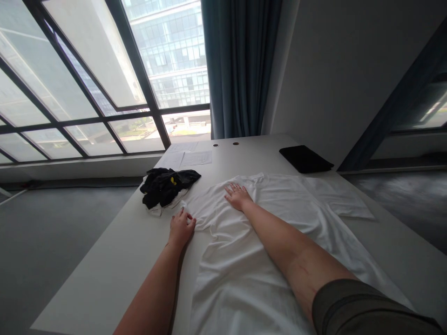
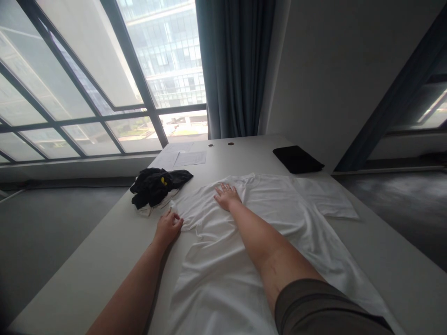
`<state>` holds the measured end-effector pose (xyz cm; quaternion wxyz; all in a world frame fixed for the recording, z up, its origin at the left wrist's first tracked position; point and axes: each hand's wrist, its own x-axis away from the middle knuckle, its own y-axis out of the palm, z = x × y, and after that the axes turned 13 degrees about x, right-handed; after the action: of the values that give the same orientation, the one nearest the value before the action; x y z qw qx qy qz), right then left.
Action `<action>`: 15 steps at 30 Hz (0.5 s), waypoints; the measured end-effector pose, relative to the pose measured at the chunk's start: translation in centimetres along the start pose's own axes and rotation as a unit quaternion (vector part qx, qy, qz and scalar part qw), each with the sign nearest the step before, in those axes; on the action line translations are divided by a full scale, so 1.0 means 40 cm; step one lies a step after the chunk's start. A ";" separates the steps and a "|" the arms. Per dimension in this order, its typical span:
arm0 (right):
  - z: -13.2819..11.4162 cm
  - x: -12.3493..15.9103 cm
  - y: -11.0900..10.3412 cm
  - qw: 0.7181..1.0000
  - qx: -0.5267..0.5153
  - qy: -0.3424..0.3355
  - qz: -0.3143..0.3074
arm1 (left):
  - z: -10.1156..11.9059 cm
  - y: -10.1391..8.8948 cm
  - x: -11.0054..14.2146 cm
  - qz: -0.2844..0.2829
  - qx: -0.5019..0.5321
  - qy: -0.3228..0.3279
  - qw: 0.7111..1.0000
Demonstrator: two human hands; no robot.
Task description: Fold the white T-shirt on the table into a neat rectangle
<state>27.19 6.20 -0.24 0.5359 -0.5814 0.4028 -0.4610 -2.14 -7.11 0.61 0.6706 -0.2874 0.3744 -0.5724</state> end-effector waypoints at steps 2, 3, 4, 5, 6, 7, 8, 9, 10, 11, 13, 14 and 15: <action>0.000 0.001 0.001 1.000 -0.002 0.001 0.004 | -0.007 0.004 -0.006 0.010 0.067 0.045 0.997; 0.000 0.001 0.001 1.000 -0.003 0.002 0.005 | -0.006 0.005 -0.005 0.016 0.094 0.065 0.993; 0.000 0.001 0.001 1.000 -0.003 0.003 0.007 | -0.003 0.007 -0.002 0.018 0.113 0.085 0.990; 0.001 0.001 0.001 1.000 -0.004 0.003 0.009 | 0.002 0.009 0.002 0.013 0.126 0.103 0.987; 0.001 0.001 0.001 1.000 -0.005 0.004 0.010 | 0.008 0.010 0.007 0.001 0.134 0.120 0.984; 0.002 0.001 0.001 1.000 -0.005 0.004 0.012 | 0.015 0.010 0.011 -0.018 0.142 0.135 0.980; 0.002 0.001 0.001 1.000 -0.005 0.004 0.013 | 0.021 0.009 0.016 -0.040 0.149 0.149 0.977; 0.002 0.002 0.001 1.000 -0.005 0.004 0.014 | 0.026 0.008 0.019 -0.057 0.156 0.158 0.973; 0.002 0.002 0.001 1.000 -0.005 0.004 0.016 | 0.030 0.004 0.021 -0.066 0.160 0.160 0.972; 0.003 0.003 0.002 1.000 -0.005 0.005 0.018 | 0.031 -0.001 0.023 -0.066 0.160 0.151 0.973; 0.003 0.004 0.003 1.000 -0.005 0.007 0.023 | 0.028 -0.015 0.024 -0.045 0.134 0.100 0.985; 0.003 0.004 0.003 1.000 -0.004 0.008 0.025 | 0.025 -0.024 0.025 -0.037 0.109 0.065 0.991; 0.003 0.004 0.004 1.000 -0.003 0.008 0.027 | 0.022 -0.034 0.025 -0.040 0.077 0.030 0.996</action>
<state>27.35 6.06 -0.38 0.5429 -0.5680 0.4247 -0.4497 -2.11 -8.39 2.03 0.6557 -0.2320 0.3376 -0.6343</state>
